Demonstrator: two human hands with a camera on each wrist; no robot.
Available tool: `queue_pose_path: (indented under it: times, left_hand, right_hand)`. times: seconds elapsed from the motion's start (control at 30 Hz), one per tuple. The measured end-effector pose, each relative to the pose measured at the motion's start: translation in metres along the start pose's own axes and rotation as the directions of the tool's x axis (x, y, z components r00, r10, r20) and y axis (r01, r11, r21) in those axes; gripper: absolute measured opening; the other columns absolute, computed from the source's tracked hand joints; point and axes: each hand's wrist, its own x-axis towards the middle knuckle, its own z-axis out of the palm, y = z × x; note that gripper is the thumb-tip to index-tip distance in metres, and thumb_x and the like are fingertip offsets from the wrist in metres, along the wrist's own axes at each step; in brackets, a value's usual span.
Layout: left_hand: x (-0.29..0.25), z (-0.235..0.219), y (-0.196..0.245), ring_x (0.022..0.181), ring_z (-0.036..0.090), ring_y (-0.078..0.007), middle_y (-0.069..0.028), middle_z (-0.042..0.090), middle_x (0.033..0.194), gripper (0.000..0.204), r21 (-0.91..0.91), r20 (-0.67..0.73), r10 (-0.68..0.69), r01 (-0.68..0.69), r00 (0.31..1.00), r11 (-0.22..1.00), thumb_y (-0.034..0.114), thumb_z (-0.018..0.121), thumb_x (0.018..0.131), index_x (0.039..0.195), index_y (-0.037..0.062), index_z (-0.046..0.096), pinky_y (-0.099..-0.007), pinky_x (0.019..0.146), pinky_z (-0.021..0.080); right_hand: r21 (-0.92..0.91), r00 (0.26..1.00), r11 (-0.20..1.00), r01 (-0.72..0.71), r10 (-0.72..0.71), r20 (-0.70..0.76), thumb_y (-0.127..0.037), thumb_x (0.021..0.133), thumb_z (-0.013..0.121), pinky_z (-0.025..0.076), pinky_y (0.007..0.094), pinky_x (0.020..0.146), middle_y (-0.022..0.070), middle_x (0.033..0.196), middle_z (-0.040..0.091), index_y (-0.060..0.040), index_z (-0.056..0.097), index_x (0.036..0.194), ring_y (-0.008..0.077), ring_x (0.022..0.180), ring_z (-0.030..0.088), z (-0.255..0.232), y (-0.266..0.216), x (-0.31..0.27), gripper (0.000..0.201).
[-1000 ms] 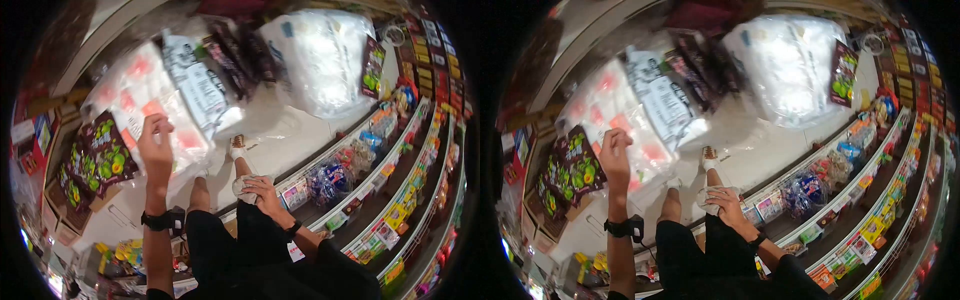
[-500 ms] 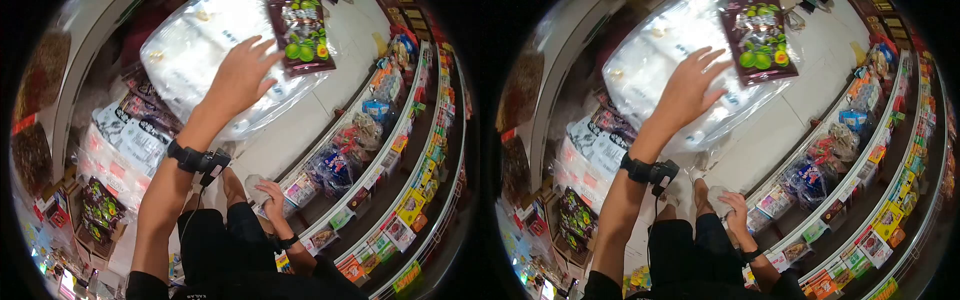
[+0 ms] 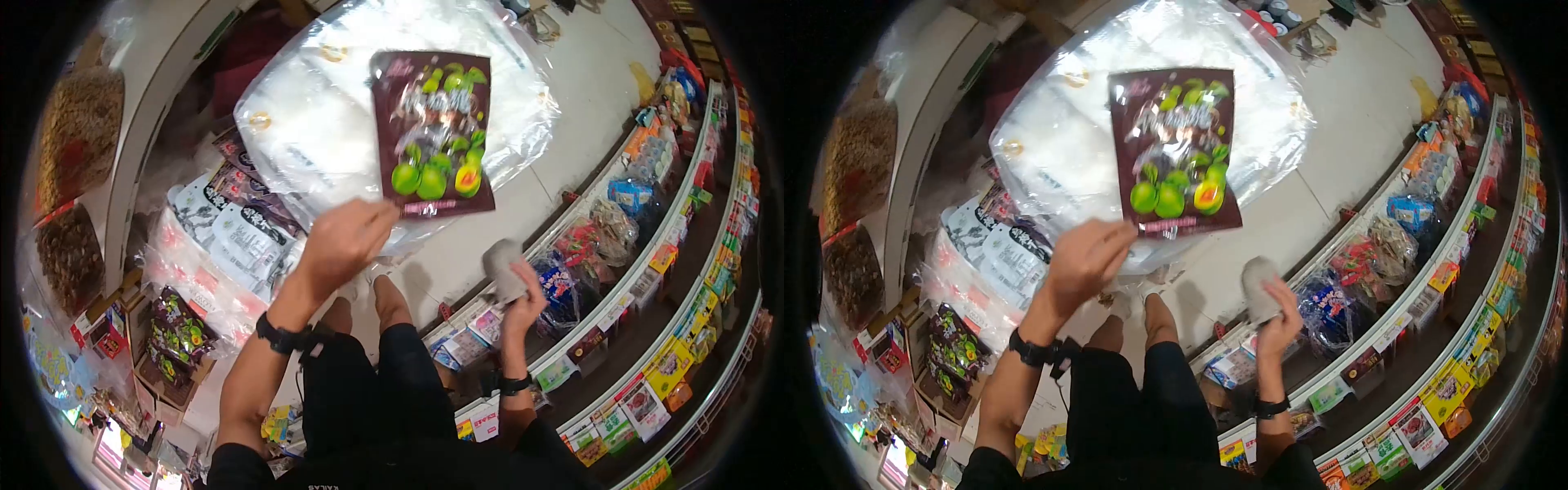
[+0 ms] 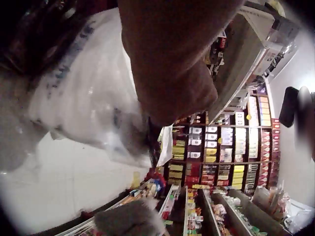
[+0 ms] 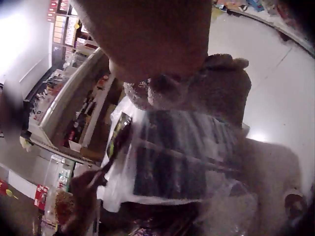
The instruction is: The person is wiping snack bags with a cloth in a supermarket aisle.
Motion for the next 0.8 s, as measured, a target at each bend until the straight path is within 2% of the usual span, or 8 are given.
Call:
queue_pose_path:
  times: [0.07, 0.13, 0.2, 0.27, 0.33, 0.4, 0.5, 0.8]
  left_hand:
    - [-0.029, -0.010, 0.005, 0.091, 0.070, -0.0290, -0.0099, 0.074, 0.104, 0.026, 0.012, 0.162, 0.005, -0.007, 0.987, 1.000, 0.001, 0.077, 0.080, 0.105, 0.0032, 0.074, -0.0400, 0.083, 0.058]
    - [-0.029, -0.028, 0.008, 0.094, 0.069, -0.0297, -0.0101, 0.073, 0.105, 0.026, -0.053, 0.112, -0.007, 0.013, 0.994, 0.999, 0.001, 0.076, 0.080, 0.106, 0.0040, 0.073, -0.0397, 0.084, 0.057]
    - [-0.022, -0.034, -0.009, 0.097, 0.068, -0.0315, -0.0133, 0.072, 0.108, 0.028, -0.032, -0.208, -0.119, 0.115, 0.971, 0.993, 0.004, 0.075, 0.084, 0.111, 0.0019, 0.071, -0.0389, 0.084, 0.056]
    - [0.015, -0.043, -0.034, 0.092, 0.070, -0.0297, -0.0160, 0.073, 0.104, 0.029, -0.160, -0.240, -0.364, 0.333, 0.900, 0.929, 0.005, 0.073, 0.090, 0.117, -0.0030, 0.068, -0.0383, 0.082, 0.055]
    - [0.053, -0.037, -0.063, 0.085, 0.070, -0.0230, -0.0146, 0.074, 0.097, 0.027, -0.466, -0.160, -0.533, 0.412, 0.831, 0.783, 0.011, 0.069, 0.097, 0.116, -0.0069, 0.067, -0.0353, 0.079, 0.055]
    - [0.082, -0.032, -0.098, 0.082, 0.068, -0.0139, -0.0077, 0.075, 0.094, 0.026, -0.429, 0.174, -0.558, 0.572, 0.812, 0.699, 0.017, 0.066, 0.101, 0.113, -0.0059, 0.071, -0.0296, 0.076, 0.054]
    - [0.087, 0.004, -0.125, 0.083, 0.066, -0.0095, -0.0031, 0.074, 0.095, 0.025, -0.673, 0.285, -0.602, 0.603, 0.746, 0.429, 0.018, 0.064, 0.102, 0.110, -0.0021, 0.075, -0.0252, 0.074, 0.052]
    - [0.077, 0.008, -0.115, 0.063, 0.049, -0.0063, 0.0036, 0.056, 0.072, 0.024, -0.767, 0.191, -0.659, 0.530, 0.727, 0.362, 0.016, 0.062, 0.104, 0.085, 0.0014, 0.068, -0.0272, 0.059, 0.043]
  right_hand:
    - [0.012, 0.993, 0.997, 0.082, -0.080, -0.083, 0.003, 0.077, 0.046, 0.041, 0.0419, 0.115, 0.0236, 0.126, 0.071, 0.0048, 0.078, 0.106, 0.0339, 0.125, 0.064, 0.004, -0.025, 0.023, 0.044]
    - [-0.016, 0.977, 0.978, 0.208, -0.208, -0.049, 0.003, 0.075, 0.046, 0.041, 0.0430, 0.115, 0.0237, 0.126, 0.072, 0.0044, 0.078, 0.109, 0.0351, 0.125, 0.063, 0.012, -0.056, 0.043, 0.046]
    - [-0.078, 0.937, 0.934, 0.349, -0.348, 0.032, 0.002, 0.074, 0.046, 0.041, 0.0439, 0.115, 0.0236, 0.126, 0.072, 0.0041, 0.078, 0.109, 0.0361, 0.124, 0.063, 0.028, -0.104, 0.061, 0.048]
    - [-0.108, 0.814, 0.811, 0.575, -0.556, 0.166, 0.003, 0.070, 0.046, 0.039, 0.0451, 0.116, 0.0212, 0.127, 0.072, 0.0011, 0.078, 0.111, 0.0380, 0.124, 0.062, 0.055, -0.146, 0.082, 0.052]
    - [-0.116, 0.702, 0.702, 0.702, -0.656, 0.277, 0.007, 0.068, 0.047, 0.039, 0.0459, 0.116, 0.0159, 0.131, 0.071, -0.0044, 0.078, 0.115, 0.0391, 0.124, 0.059, 0.091, -0.180, 0.102, 0.057]
    - [-0.153, 0.591, 0.582, 0.799, -0.713, 0.378, 0.011, 0.065, 0.051, 0.043, 0.0463, 0.110, 0.0088, 0.136, 0.069, -0.0105, 0.076, 0.121, 0.0391, 0.124, 0.056, 0.131, -0.199, 0.122, 0.064]
    - [-0.245, 0.564, 0.510, 0.824, -0.706, 0.427, 0.010, 0.069, 0.058, 0.044, 0.0483, 0.106, 0.0093, 0.136, 0.068, -0.0113, 0.074, 0.122, 0.0393, 0.123, 0.057, 0.194, -0.205, 0.136, 0.059]
    - [-0.216, 0.384, 0.342, 0.914, -0.562, 0.733, -0.004, 0.077, 0.067, 0.040, 0.0553, 0.109, 0.0042, 0.142, 0.065, -0.0130, 0.079, 0.113, 0.0325, 0.136, 0.053, 0.163, -0.176, 0.070, 0.039]
